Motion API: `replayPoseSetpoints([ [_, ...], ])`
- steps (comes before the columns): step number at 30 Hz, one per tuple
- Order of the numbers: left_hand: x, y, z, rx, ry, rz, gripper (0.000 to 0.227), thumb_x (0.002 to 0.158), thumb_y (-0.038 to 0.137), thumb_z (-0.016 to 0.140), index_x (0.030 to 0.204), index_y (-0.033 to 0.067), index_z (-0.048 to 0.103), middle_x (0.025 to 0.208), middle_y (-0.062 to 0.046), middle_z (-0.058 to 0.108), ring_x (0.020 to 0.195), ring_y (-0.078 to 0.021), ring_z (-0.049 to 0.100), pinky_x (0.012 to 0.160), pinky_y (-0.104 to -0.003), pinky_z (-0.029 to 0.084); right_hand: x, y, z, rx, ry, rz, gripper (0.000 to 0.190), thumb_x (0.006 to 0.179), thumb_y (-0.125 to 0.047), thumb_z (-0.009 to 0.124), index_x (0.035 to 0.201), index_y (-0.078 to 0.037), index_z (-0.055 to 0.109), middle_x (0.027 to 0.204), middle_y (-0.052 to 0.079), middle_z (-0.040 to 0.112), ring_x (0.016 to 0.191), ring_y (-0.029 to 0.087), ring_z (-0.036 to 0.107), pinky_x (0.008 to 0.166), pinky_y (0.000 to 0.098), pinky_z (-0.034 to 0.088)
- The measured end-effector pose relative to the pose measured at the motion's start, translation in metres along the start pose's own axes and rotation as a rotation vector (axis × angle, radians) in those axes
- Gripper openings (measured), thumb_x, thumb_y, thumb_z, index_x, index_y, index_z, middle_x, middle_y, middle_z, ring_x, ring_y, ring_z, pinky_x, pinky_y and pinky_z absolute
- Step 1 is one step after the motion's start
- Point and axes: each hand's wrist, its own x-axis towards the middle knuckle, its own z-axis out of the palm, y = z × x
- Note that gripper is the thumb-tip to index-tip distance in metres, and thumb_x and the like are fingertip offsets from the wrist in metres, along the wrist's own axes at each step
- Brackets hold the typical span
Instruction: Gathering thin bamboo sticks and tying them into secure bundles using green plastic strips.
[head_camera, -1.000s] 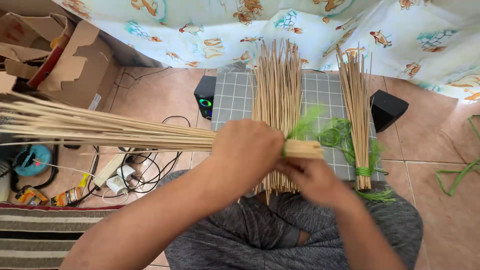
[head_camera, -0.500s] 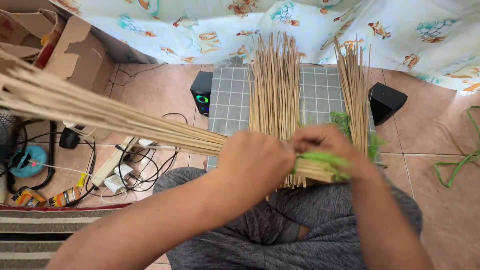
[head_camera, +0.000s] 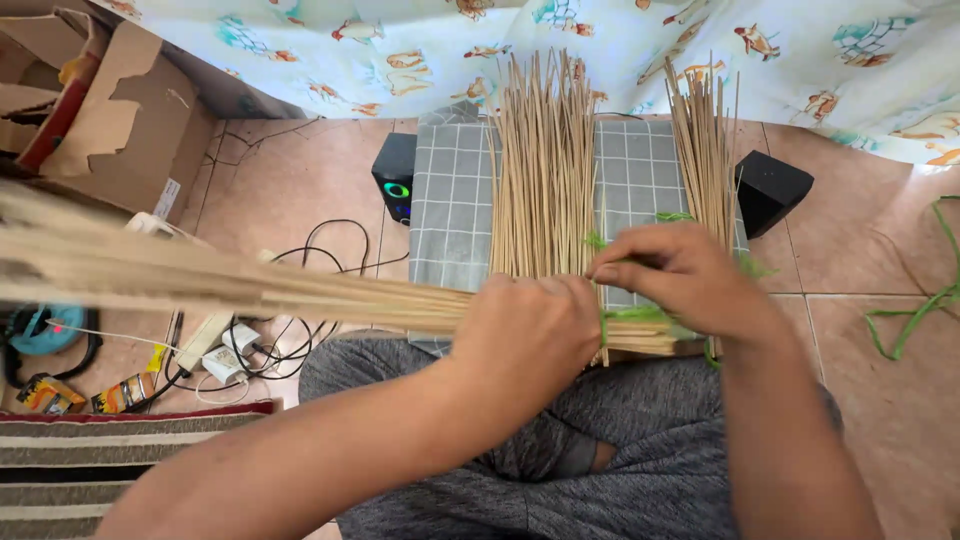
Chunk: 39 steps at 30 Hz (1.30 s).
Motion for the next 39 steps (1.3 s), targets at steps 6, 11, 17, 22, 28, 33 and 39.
replayPoseSetpoints([
  [6,-0.002,-0.023,0.001,-0.228,-0.085,-0.062,0.01,0.087,0.013,0.066,0.081,0.005,0.068,0.066,-0.008,0.065,0.044,-0.0206,0.063,0.035,-0.038,0.052,-0.03,-0.001,0.071,-0.067,-0.208,0.474,0.025,0.089,-0.016,0.061,0.103,-0.017,0.081,0.088,0.002,0.084,0.064,0.014,0.068,0.06,0.0297,0.057],
  [11,0.0,-0.025,0.042,-0.061,-0.048,-0.166,0.017,0.087,0.012,0.064,0.07,0.0095,0.066,0.06,-0.004,0.063,0.044,-0.0165,0.06,0.036,-0.036,0.048,-0.073,-0.052,0.052,-0.346,-0.133,-0.012,0.012,0.091,-0.026,0.064,0.092,-0.014,0.065,0.076,0.003,0.075,0.053,0.029,0.067,0.052,0.0435,0.049],
  [17,-0.005,0.003,0.001,0.021,-0.215,0.131,0.024,0.105,0.015,0.059,0.087,0.0046,0.07,0.066,-0.004,0.069,0.042,-0.0087,0.055,0.03,-0.025,0.043,-0.019,-0.028,0.001,-0.298,0.138,-0.031,0.014,0.079,-0.011,0.074,0.091,-0.009,0.08,0.068,-0.001,0.073,0.048,0.013,0.054,0.047,0.0281,0.041],
  [22,0.001,-0.02,-0.009,-0.222,0.047,-0.077,0.008,0.084,0.012,0.066,0.081,0.0045,0.068,0.068,-0.008,0.065,0.044,-0.0183,0.06,0.034,-0.036,0.05,-0.042,0.022,0.068,-0.052,-0.207,0.616,0.033,0.094,-0.028,0.059,0.121,-0.017,0.075,0.119,0.004,0.082,0.104,0.017,0.079,0.096,0.0343,0.063],
  [28,0.013,-0.02,0.075,0.0,-0.026,-0.221,0.018,0.087,0.019,0.065,0.07,0.0146,0.069,0.061,-0.003,0.063,0.043,-0.0153,0.056,0.037,-0.035,0.042,-0.081,-0.064,0.039,-0.158,-0.034,-0.066,0.025,0.078,-0.007,0.067,0.102,-0.012,0.074,0.076,-0.002,0.078,0.045,0.014,0.06,0.044,0.0299,0.048],
  [33,-0.007,0.011,0.013,-0.249,-0.094,0.086,0.028,0.081,0.039,0.076,0.076,0.0118,0.07,0.07,-0.006,0.067,0.05,-0.0198,0.063,0.039,-0.037,0.048,-0.038,-0.026,0.002,-0.052,0.162,-0.086,0.013,0.086,-0.001,0.068,0.095,-0.007,0.075,0.07,-0.001,0.062,0.053,0.01,0.045,0.049,0.0249,0.036],
  [39,0.002,-0.026,-0.009,-0.348,-0.062,-0.105,0.009,0.088,0.009,0.062,0.082,0.0026,0.063,0.065,-0.012,0.065,0.048,-0.0281,0.067,0.041,-0.042,0.055,-0.061,-0.001,0.066,-0.127,-0.01,0.062,0.016,0.089,-0.017,0.062,0.097,-0.01,0.073,0.081,0.004,0.077,0.062,0.019,0.07,0.058,0.0332,0.056],
])
